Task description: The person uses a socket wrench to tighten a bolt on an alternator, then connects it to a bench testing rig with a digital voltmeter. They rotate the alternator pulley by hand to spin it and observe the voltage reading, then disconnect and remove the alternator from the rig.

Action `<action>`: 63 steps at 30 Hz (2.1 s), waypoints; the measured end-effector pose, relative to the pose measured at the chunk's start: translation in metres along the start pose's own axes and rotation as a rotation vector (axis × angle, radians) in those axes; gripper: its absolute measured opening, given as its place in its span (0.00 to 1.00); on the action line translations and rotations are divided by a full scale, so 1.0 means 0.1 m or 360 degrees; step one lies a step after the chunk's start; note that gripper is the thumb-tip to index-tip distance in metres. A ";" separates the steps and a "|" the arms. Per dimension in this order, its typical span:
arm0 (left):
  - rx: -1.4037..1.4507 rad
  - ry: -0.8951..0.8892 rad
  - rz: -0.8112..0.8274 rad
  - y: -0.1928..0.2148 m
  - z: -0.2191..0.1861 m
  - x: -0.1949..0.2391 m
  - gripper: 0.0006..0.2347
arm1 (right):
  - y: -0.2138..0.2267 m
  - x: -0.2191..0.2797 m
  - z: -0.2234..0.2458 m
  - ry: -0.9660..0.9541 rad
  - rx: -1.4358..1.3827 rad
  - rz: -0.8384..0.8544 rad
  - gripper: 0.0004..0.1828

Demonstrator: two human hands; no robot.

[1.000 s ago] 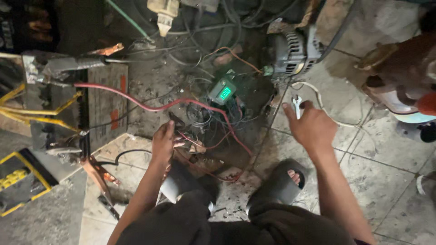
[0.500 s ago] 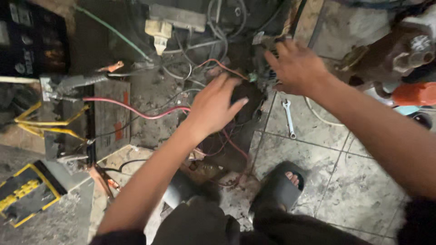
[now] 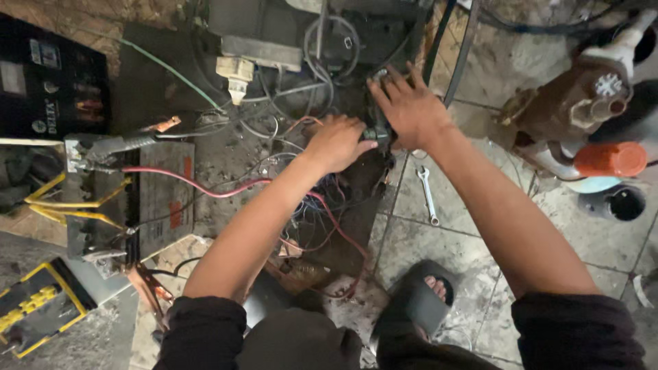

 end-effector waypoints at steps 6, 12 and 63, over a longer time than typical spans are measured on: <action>0.0322 -0.0080 0.0069 -0.05 0.15 -0.01 0.15 | 0.07 -0.05 0.01 -0.0004 -0.0123 0.0015 0.73; 0.0394 -0.0117 -0.0023 -0.08 0.21 0.01 0.13 | -0.02 -0.13 0.03 0.0016 -0.0083 -0.0006 0.70; 0.2120 0.1362 -0.0143 -0.63 0.35 -0.42 0.41 | -1.50 0.16 -0.40 -0.1401 -0.2150 -0.0270 0.32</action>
Point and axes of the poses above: each hand's wrist, its own x-axis away from the middle knuckle, its own y-axis out of the back of the hand, z = x × y, the point moved 3 cm from there along -x, towards the middle knuckle, and after that the axes turned 12 degrees about -y, right-handed, at the moved point
